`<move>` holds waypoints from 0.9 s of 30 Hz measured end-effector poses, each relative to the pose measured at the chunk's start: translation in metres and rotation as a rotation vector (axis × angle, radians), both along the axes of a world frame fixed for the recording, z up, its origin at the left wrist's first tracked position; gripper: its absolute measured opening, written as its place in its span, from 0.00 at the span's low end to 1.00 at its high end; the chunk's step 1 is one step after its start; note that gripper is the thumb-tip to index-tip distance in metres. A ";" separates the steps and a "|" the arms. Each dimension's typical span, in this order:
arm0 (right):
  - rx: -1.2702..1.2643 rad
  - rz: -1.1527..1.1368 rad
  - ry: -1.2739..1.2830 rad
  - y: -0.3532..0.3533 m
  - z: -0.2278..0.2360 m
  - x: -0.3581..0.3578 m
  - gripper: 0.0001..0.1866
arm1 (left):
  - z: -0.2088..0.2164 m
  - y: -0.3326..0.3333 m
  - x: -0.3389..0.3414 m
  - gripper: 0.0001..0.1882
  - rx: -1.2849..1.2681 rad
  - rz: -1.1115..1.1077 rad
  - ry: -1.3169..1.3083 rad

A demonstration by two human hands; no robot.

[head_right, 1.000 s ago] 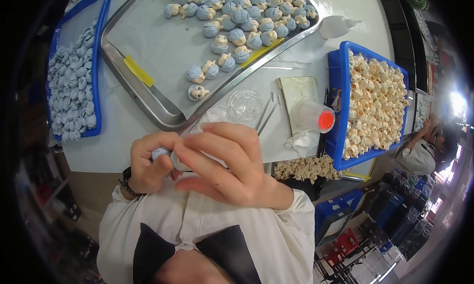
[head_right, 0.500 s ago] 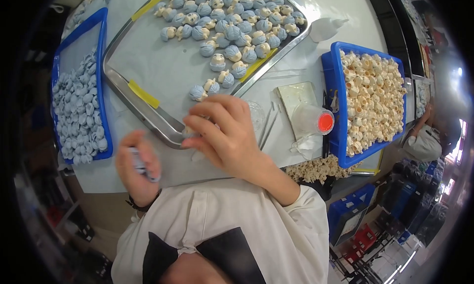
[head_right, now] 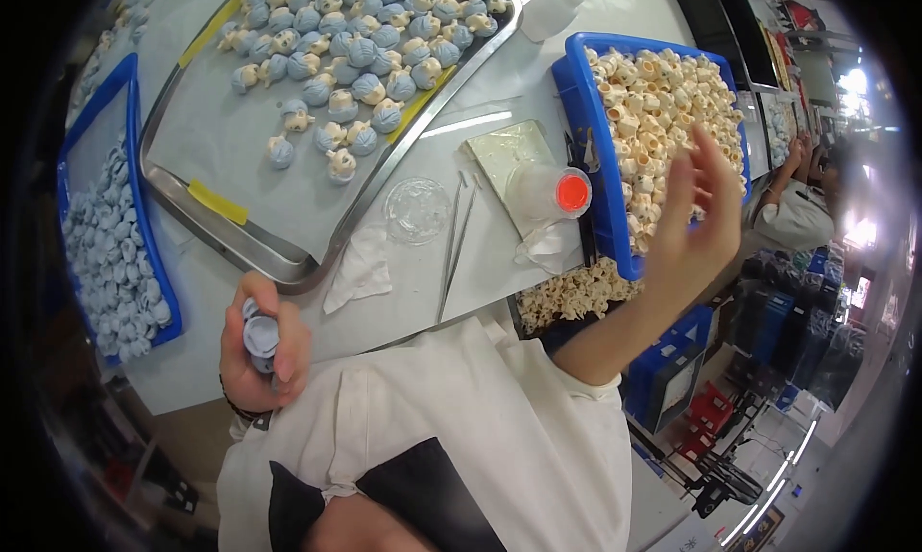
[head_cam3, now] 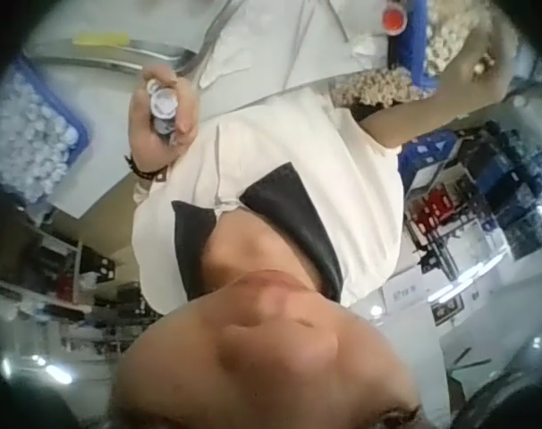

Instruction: The person assembles small plastic toy figurines by hand, attaching toy heads to toy bodies from trays.

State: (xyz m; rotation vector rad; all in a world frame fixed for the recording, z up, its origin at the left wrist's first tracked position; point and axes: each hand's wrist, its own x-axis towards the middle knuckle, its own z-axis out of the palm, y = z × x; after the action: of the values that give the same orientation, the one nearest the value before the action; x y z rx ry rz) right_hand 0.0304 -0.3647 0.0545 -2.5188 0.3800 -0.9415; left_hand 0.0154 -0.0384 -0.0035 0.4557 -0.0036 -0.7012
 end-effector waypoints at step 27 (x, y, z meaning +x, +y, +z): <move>0.295 0.298 -0.193 0.011 -0.023 -0.042 0.19 | 0.004 -0.013 0.000 0.17 0.323 -0.158 -0.130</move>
State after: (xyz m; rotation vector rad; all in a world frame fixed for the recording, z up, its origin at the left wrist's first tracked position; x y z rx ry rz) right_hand -0.0113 -0.3541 0.0318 -2.1225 0.0717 -0.9233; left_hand 0.0157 -0.0515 0.0008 0.8170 -0.0501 -0.8300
